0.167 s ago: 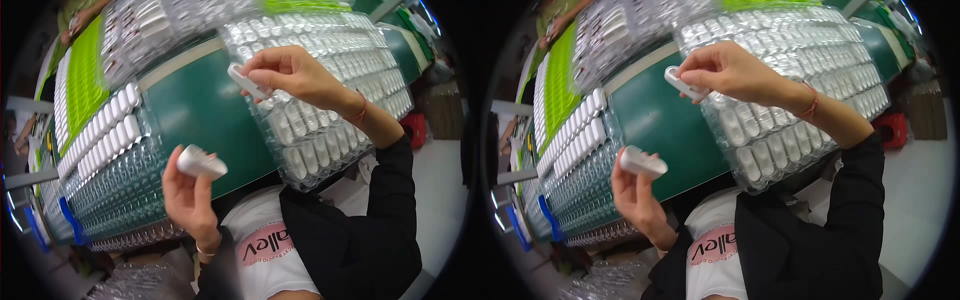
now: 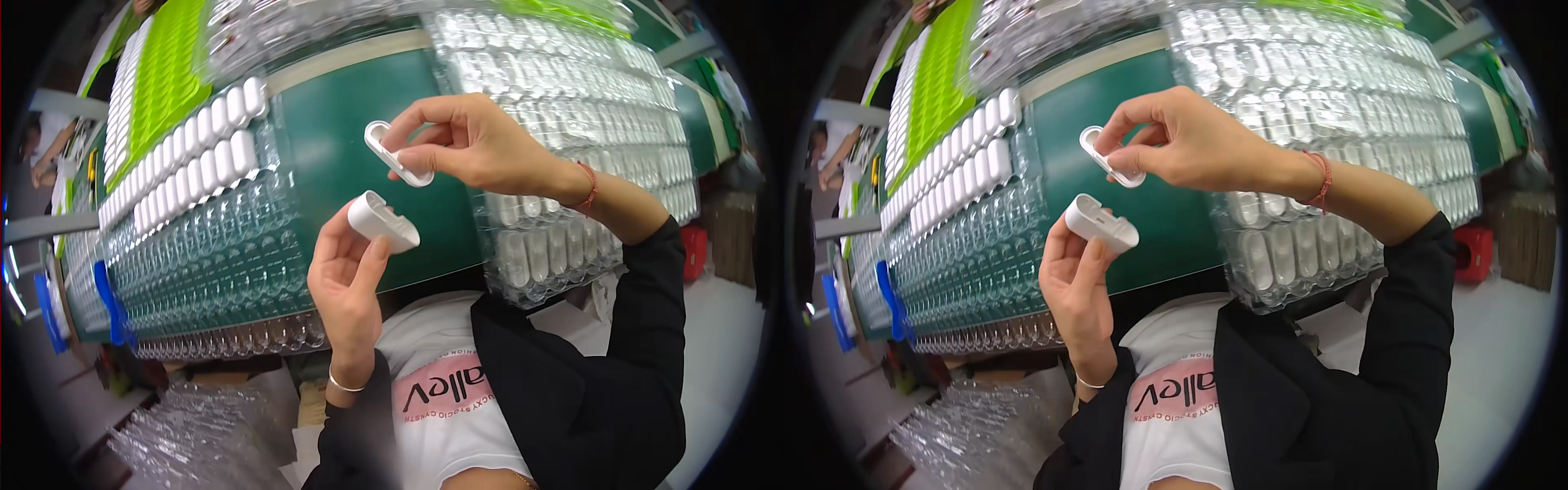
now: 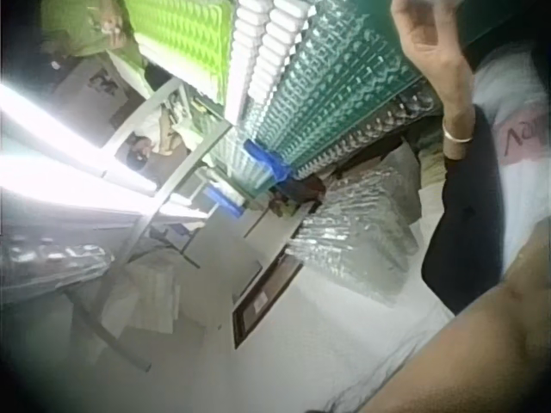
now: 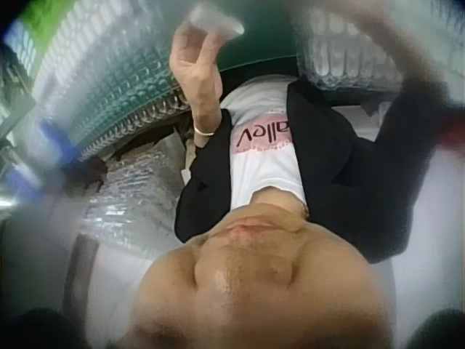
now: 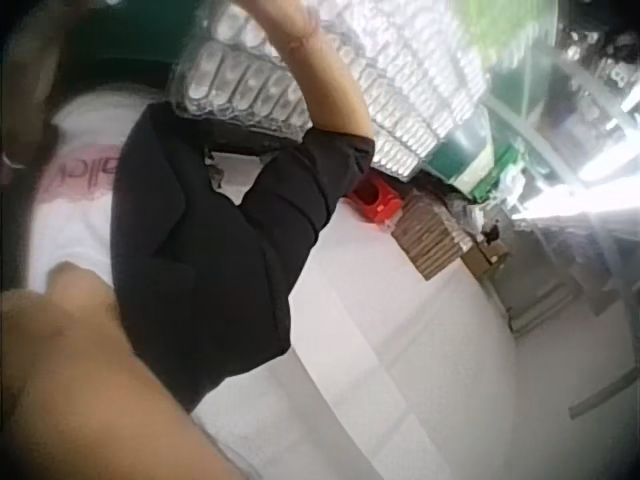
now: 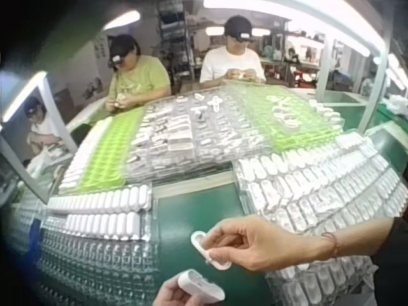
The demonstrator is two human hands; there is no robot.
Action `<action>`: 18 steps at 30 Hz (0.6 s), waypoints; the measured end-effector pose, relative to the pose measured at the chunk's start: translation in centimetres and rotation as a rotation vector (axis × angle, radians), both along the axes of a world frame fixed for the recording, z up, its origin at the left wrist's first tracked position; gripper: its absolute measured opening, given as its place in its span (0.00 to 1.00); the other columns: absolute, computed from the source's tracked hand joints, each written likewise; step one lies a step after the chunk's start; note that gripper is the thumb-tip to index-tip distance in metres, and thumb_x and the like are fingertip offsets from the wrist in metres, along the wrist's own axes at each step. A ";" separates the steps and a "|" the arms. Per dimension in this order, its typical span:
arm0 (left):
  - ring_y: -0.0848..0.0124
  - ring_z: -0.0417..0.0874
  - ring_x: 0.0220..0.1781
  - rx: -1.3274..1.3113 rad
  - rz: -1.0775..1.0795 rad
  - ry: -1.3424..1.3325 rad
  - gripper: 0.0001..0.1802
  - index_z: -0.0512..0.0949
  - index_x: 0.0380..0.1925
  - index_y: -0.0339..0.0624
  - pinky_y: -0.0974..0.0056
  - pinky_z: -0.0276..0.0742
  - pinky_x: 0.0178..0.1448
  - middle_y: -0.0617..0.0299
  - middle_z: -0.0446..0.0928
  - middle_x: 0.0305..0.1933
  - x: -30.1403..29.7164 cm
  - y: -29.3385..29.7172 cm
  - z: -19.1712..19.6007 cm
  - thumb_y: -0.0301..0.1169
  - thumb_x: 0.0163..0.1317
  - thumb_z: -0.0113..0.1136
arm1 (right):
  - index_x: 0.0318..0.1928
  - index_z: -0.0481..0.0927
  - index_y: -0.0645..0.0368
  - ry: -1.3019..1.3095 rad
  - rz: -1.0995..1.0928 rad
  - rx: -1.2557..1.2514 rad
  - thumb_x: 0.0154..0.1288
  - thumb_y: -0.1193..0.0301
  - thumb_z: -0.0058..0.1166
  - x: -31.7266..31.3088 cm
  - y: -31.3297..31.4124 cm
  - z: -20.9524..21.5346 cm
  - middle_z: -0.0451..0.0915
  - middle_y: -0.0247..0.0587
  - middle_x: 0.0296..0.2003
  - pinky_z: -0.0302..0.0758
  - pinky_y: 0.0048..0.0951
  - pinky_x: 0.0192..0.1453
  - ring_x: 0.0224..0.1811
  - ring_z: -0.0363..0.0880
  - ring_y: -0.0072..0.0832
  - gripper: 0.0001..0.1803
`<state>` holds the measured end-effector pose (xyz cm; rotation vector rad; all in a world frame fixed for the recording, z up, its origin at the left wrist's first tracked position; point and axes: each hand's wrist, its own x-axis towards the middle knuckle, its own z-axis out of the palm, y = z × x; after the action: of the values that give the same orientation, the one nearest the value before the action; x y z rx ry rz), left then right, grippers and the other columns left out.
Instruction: The person assembles white wireless earbuds by hand. They pick up a white charging case and a clear plastic insert, place the insert into the case, and then insert a small white earbud into the insert. The person repeats this process multiple times, handling the components one by one.
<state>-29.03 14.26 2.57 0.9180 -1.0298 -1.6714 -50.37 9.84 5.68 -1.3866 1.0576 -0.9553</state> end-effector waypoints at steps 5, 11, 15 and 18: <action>0.65 0.78 0.57 0.012 0.106 0.080 0.23 0.64 0.60 0.28 0.59 0.78 0.58 0.49 0.74 0.56 0.2 -0.5 -1.5 0.22 0.66 0.55 | 0.44 0.80 0.66 0.095 0.083 -0.021 0.64 0.78 0.58 1.8 -0.3 -1.3 0.77 0.40 0.48 0.80 0.22 0.48 0.44 0.81 0.23 0.08; 0.65 0.78 0.56 -0.048 0.168 0.056 0.25 0.61 0.61 0.29 0.61 0.80 0.54 0.45 0.71 0.59 0.3 -0.5 -2.2 0.23 0.66 0.55 | 0.46 0.81 0.62 0.005 0.108 0.060 0.60 0.78 0.61 1.7 -0.1 -1.6 0.77 0.37 0.49 0.79 0.24 0.52 0.49 0.79 0.23 0.12; 0.64 0.79 0.55 -0.144 0.201 -0.004 0.25 0.61 0.61 0.29 0.63 0.81 0.50 0.39 0.69 0.62 0.2 -0.5 -1.3 0.23 0.66 0.55 | 0.46 0.79 0.67 -0.009 0.099 0.022 0.58 0.75 0.64 1.6 -0.2 -1.8 0.82 0.46 0.45 0.81 0.30 0.52 0.48 0.81 0.29 0.16; 0.64 0.79 0.55 -0.152 0.171 -0.004 0.25 0.61 0.61 0.29 0.63 0.81 0.51 0.39 0.70 0.61 0.2 -0.6 -1.4 0.23 0.66 0.56 | 0.46 0.79 0.67 -0.013 0.120 0.017 0.58 0.75 0.64 1.7 -0.3 -1.9 0.82 0.46 0.46 0.81 0.29 0.53 0.47 0.82 0.29 0.16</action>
<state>-28.86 13.69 1.22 0.8838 -1.0360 -1.4307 -48.65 9.56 3.77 -1.4124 0.9595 -0.8647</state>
